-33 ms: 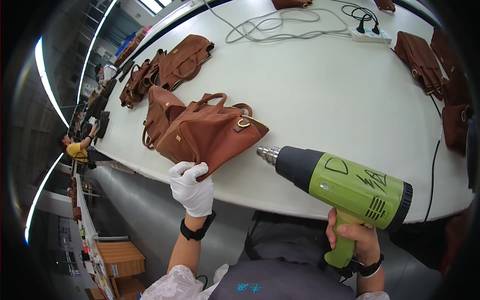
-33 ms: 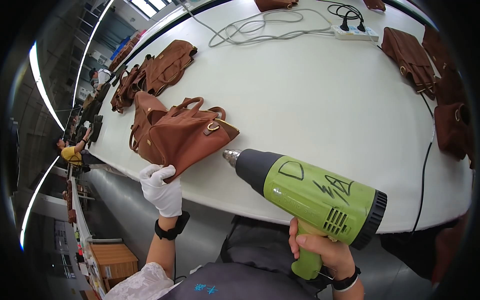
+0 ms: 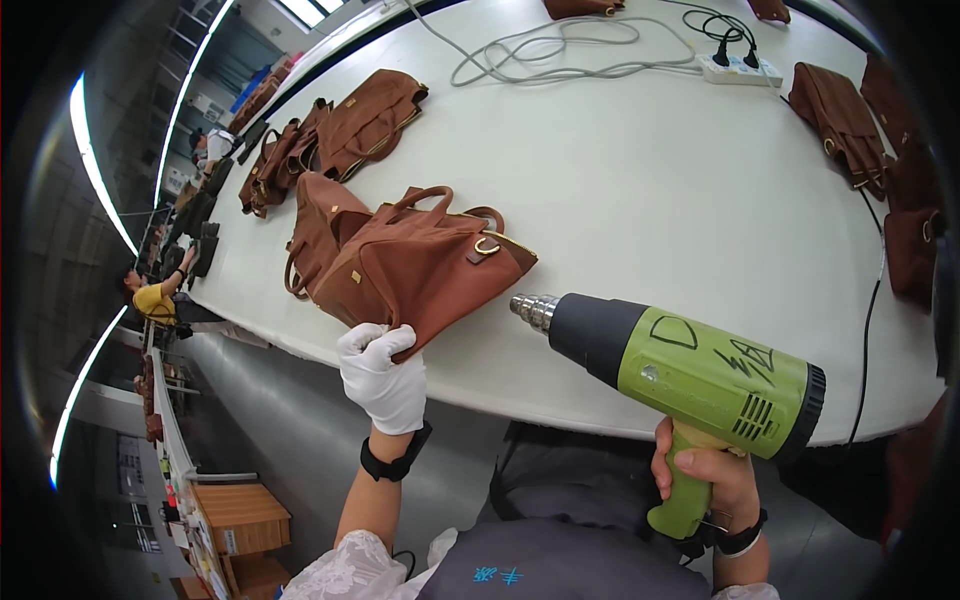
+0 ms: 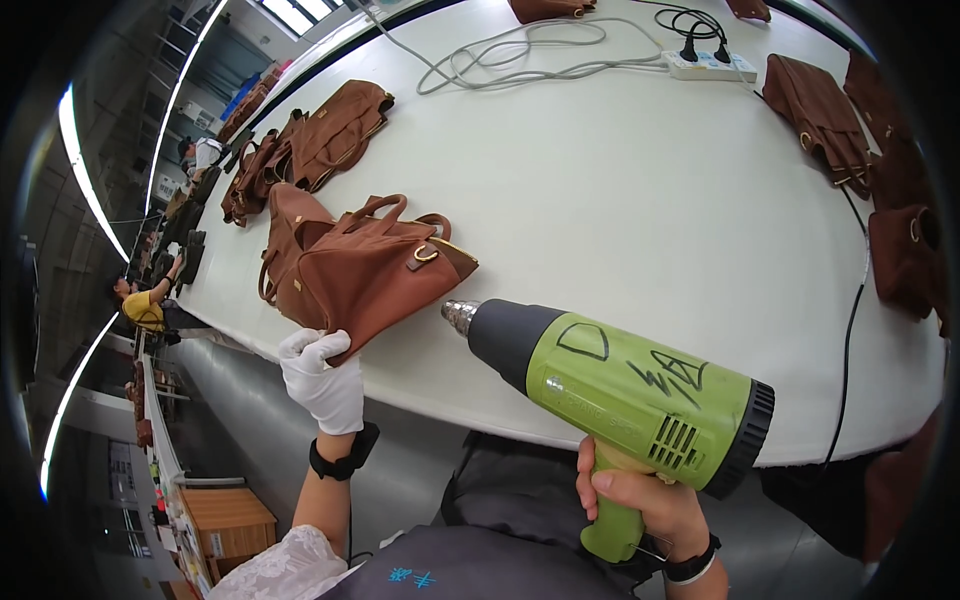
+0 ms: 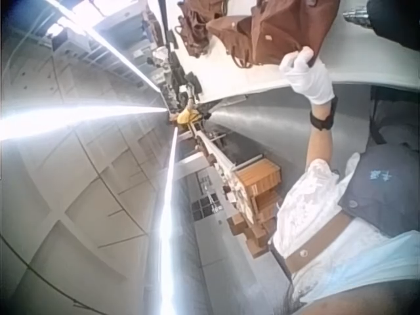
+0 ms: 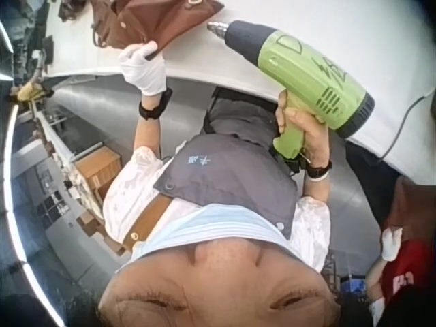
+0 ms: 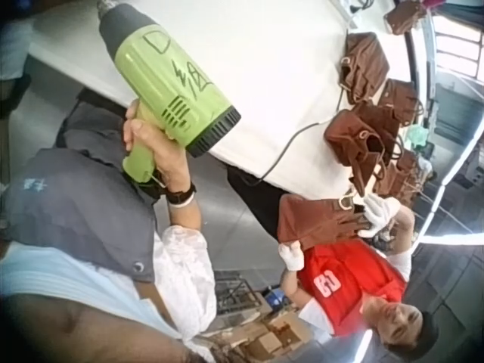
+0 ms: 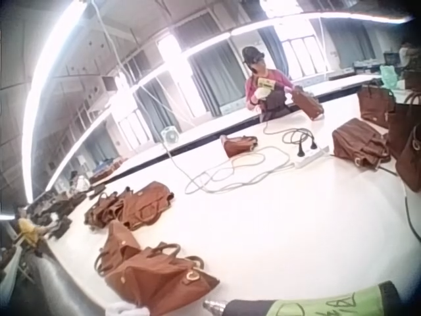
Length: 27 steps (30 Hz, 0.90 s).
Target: Apply heat to leather bags using a heat gun to finish the edges or surface.
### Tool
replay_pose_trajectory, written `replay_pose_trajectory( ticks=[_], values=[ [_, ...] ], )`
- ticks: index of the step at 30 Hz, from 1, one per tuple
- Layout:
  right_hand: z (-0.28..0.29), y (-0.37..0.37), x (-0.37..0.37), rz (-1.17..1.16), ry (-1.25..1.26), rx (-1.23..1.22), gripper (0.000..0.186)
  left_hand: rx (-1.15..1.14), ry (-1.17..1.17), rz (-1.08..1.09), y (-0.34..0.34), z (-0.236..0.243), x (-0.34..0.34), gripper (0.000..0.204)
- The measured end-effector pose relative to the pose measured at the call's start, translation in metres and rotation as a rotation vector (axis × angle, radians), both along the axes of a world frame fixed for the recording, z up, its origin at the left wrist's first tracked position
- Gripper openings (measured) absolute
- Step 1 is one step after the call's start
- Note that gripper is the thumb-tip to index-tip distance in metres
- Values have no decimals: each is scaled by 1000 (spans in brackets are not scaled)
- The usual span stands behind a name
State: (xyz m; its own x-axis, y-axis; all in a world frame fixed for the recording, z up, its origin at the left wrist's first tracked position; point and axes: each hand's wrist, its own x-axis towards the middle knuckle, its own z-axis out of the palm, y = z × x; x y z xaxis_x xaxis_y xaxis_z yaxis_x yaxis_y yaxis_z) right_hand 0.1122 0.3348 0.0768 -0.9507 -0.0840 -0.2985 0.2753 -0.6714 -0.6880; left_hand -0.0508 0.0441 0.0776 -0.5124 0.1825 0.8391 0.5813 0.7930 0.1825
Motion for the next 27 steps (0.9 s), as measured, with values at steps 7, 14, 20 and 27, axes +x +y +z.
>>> replay_pose_trajectory(
  ticks=[7, 14, 20, 27],
  values=[
    [3, 0, 2, -41, 6, -33, 39, -3, 6, 21, 0, 2, 0, 37],
    [10, 0, 5, 14, -1, -28, 30, -16, 12, 44, 0, 3, -1, 36],
    [10, -5, 6, 43, 49, 3, 31, -7, 11, 46, 0, 7, 0, 36],
    [7, -8, 12, -87, 17, 154, 49, 16, -2, 43, -1, 6, 0, 35]
  ],
)
